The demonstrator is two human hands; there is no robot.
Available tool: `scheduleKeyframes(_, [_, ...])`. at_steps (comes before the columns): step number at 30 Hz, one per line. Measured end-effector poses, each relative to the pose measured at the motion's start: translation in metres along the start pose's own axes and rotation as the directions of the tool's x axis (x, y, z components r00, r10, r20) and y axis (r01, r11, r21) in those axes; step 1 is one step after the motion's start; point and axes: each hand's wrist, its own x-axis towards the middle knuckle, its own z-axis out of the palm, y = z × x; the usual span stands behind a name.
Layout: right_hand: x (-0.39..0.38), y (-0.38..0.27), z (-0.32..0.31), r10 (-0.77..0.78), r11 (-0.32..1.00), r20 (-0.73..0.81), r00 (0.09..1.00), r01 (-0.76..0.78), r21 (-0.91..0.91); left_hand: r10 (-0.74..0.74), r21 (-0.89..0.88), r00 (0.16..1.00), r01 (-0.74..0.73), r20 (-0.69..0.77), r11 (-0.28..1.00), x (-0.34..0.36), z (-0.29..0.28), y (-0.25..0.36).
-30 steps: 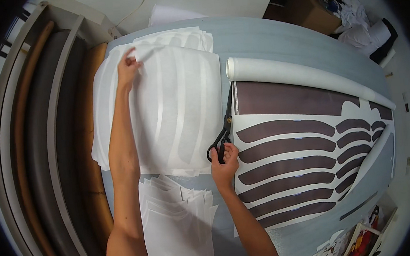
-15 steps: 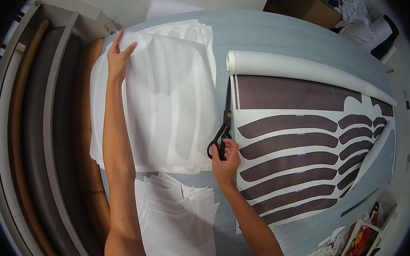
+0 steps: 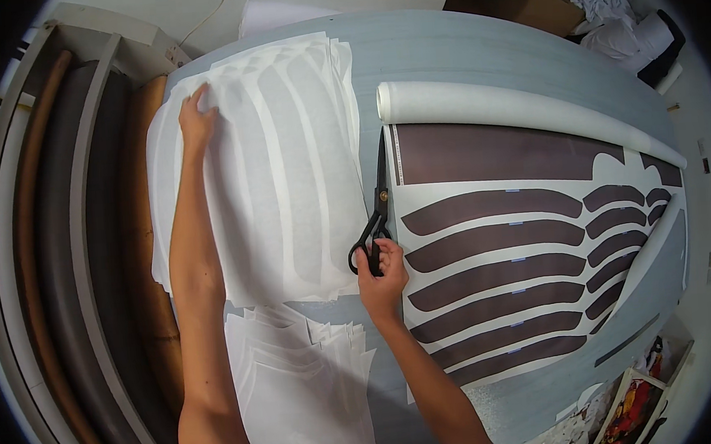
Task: Cutting out clothing patterns from a large sheet using scissors.
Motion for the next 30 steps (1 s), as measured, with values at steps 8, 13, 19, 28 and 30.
scheduleKeyframes(8, [-0.002, 0.000, -0.001, -0.091, 0.996, -0.040, 0.995, 0.091, 0.002, 0.028, 0.405, 0.994, -0.070, 0.108, 0.912, -0.211, -0.007, 0.131])
scheduleKeyframes(13, [-0.005, 0.005, -0.002, 0.018, 0.998, 0.071, 0.997, -0.022, 0.055, 0.046, 0.373, 0.979, -0.118, 0.196, 0.920, -0.222, 0.008, 0.108])
scheduleKeyframes(19, [0.000, 0.009, 0.001, -0.132, 0.991, 0.071, 0.989, 0.130, 0.040, 0.100, 0.330, 0.974, -0.165, 0.204, 0.930, -0.203, 0.011, 0.100])
scheduleKeyframes(28, [0.002, 0.016, -0.001, -0.158, 0.986, 0.023, 0.987, 0.156, 0.066, 0.044, 0.392, 0.973, -0.133, 0.227, 0.910, -0.233, -0.003, 0.132])
scheduleKeyframes(30, [0.006, 0.010, -0.002, 0.104, 0.994, 0.175, 0.979, -0.099, -0.039, 0.069, 0.269, 0.996, -0.080, 0.053, 0.960, -0.248, -0.028, 0.156])
